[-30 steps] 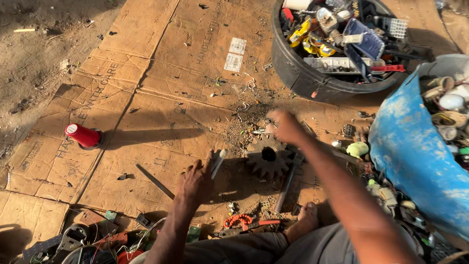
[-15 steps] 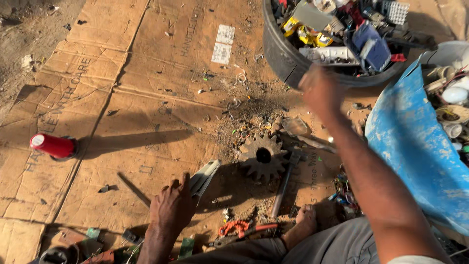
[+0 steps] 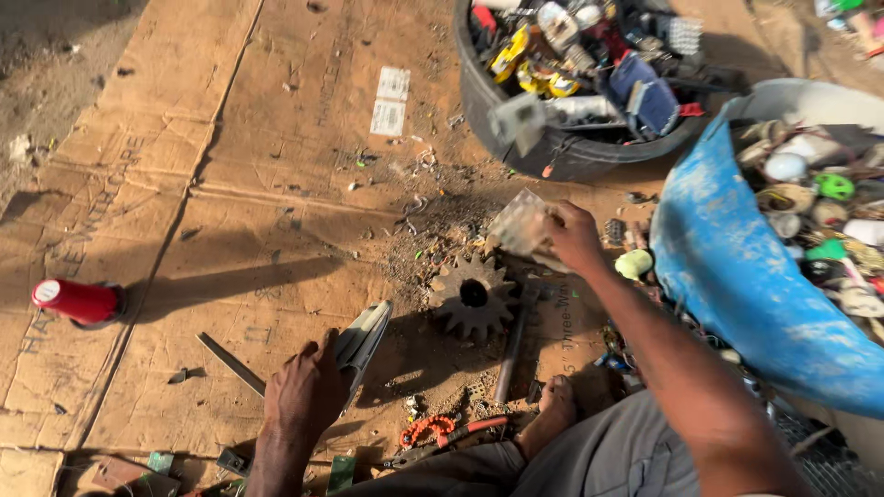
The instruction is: The person sits on the ground and uses a hammer to smash and dismantle a white electronic device, likely a remote control or keypad. They repeatedly strike the device to break the casing and separate internal components, then use their hands to pull apart the pieces and remove the circuit board.
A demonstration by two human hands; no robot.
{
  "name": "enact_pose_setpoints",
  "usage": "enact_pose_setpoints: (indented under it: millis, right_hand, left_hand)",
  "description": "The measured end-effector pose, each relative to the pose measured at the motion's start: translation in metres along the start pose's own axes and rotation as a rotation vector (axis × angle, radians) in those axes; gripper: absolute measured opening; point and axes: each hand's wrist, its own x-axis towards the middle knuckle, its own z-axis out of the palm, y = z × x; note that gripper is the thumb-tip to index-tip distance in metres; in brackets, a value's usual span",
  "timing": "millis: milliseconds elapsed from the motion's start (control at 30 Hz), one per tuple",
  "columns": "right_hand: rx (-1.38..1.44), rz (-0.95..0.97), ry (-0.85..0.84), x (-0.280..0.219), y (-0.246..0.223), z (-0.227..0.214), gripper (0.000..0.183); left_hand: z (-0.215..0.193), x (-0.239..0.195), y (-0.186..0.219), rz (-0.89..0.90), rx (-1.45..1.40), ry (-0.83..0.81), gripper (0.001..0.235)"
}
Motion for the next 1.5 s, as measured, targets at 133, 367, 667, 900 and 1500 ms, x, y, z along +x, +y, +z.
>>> enact_pose_setpoints:
  millis: [133,367,667,900,1500]
  right_hand:
    - [-0.234,0.023,-0.314,-0.055,-0.024,-0.079,0.031]
    - [0.128,-0.374,0.263,-0.092,-0.020,-0.197,0.032]
    - [-0.254,-0.214,-0.254,0.061,0.025,0.101,0.049]
    - [-0.636,-0.441,-0.245,0.132,0.023,0.183,0.100]
    - [-0.493,-0.227,-0.306,0.102,-0.018,0.189,0.060]
  left_hand:
    - [-0.003,-0.002,-0.004,-0.039,-0.056,-0.045,0.054]
    - [0.007,-0.002,0.002,0.000,-0.066,-0.050,0.059]
    - [0.006,-0.010,0.010,-0.002,-0.120,-0.036,0.055]
    - [-0.008,-0.010,0.013,0.002,-0.124,-0.102,0.066]
    - [-0.006,-0.014,0.014,0.024,-0.132,-0.075,0.071]
